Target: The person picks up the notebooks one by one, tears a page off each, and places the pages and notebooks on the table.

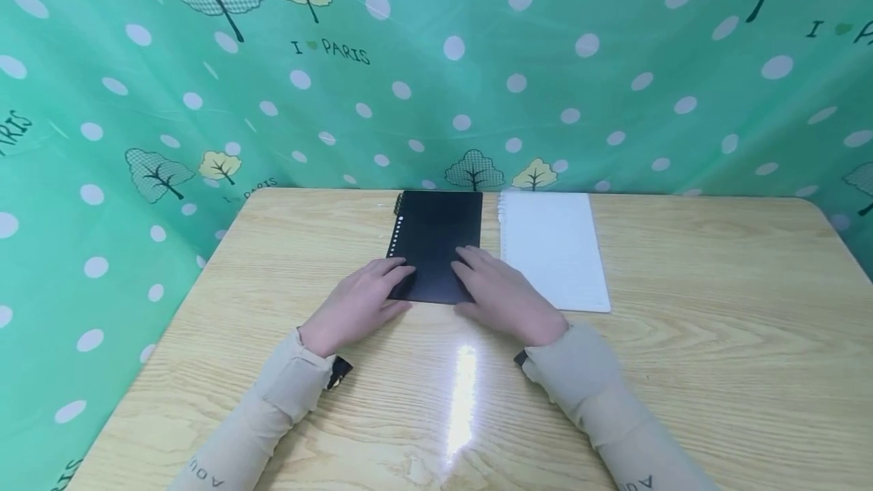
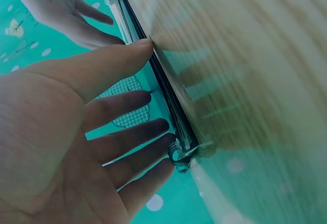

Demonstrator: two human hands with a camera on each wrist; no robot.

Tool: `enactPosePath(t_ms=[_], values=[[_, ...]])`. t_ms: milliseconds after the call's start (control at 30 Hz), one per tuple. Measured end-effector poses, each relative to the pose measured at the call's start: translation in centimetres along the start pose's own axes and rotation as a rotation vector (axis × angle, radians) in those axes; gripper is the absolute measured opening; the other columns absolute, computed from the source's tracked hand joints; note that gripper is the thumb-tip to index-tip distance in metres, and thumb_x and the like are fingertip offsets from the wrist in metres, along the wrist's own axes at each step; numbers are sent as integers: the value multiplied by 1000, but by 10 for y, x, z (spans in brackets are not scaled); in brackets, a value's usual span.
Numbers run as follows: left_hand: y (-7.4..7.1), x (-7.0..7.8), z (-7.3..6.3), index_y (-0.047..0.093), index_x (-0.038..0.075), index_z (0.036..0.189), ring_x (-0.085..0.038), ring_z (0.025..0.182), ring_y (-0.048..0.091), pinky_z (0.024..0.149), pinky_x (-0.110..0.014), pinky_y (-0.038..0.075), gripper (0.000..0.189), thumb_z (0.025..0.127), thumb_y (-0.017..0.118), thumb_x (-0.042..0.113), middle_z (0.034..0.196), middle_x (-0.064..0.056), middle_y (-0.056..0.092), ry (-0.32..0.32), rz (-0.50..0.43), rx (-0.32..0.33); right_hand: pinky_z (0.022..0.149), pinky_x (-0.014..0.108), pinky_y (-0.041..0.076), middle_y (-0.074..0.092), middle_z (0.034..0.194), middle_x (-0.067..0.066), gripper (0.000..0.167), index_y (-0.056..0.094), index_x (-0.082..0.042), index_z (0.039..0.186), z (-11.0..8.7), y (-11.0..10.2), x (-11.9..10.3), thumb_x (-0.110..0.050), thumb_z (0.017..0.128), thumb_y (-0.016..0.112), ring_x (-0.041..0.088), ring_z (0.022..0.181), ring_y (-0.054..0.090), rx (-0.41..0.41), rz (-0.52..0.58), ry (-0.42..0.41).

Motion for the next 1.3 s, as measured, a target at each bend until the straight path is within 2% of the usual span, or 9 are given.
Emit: enactPosePath(t_ms=[500,667,867,1033,1300], values=[[1,-1,-1,63,5,131,-30,128,55,106,-41,48,47,93,70,31,137,-17,58,-17,9,-25,114,50,37,45,149,24,58,50,6,141,4,3,-4,-24,95,69,40,142,37,-35,-4,10],[1,-2,-1,63,6,130,-30,127,56,105,-41,48,46,93,71,31,137,-16,58,-12,13,-13,112,49,40,46,148,24,55,52,6,139,4,4,-5,-25,96,68,39,140,41,-30,-42,19],[1,-1,0,63,6,130,-29,127,56,105,-40,49,44,94,70,30,136,-16,59,-12,14,-18,105,48,47,52,141,28,46,59,8,131,4,6,-8,-23,97,66,40,135,47,-9,-133,-36],[0,-1,1,63,6,130,-28,127,56,105,-40,48,43,94,69,29,136,-15,59,-13,17,-17,97,45,53,59,133,28,39,65,7,123,3,6,-10,-21,96,67,40,127,55,37,-259,-123],[1,-1,1,65,5,128,-27,124,58,103,-39,49,40,94,70,27,133,-13,61,-1,15,-8,90,40,57,63,129,25,35,67,5,121,1,8,-12,-19,96,66,37,123,60,27,-454,-209]])
Point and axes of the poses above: each hand's wrist, its own z-axis towards the middle knuckle, its own y-axis out of the palm, x = y × z, the point moved 1 cm from there along z, towards the middle knuckle
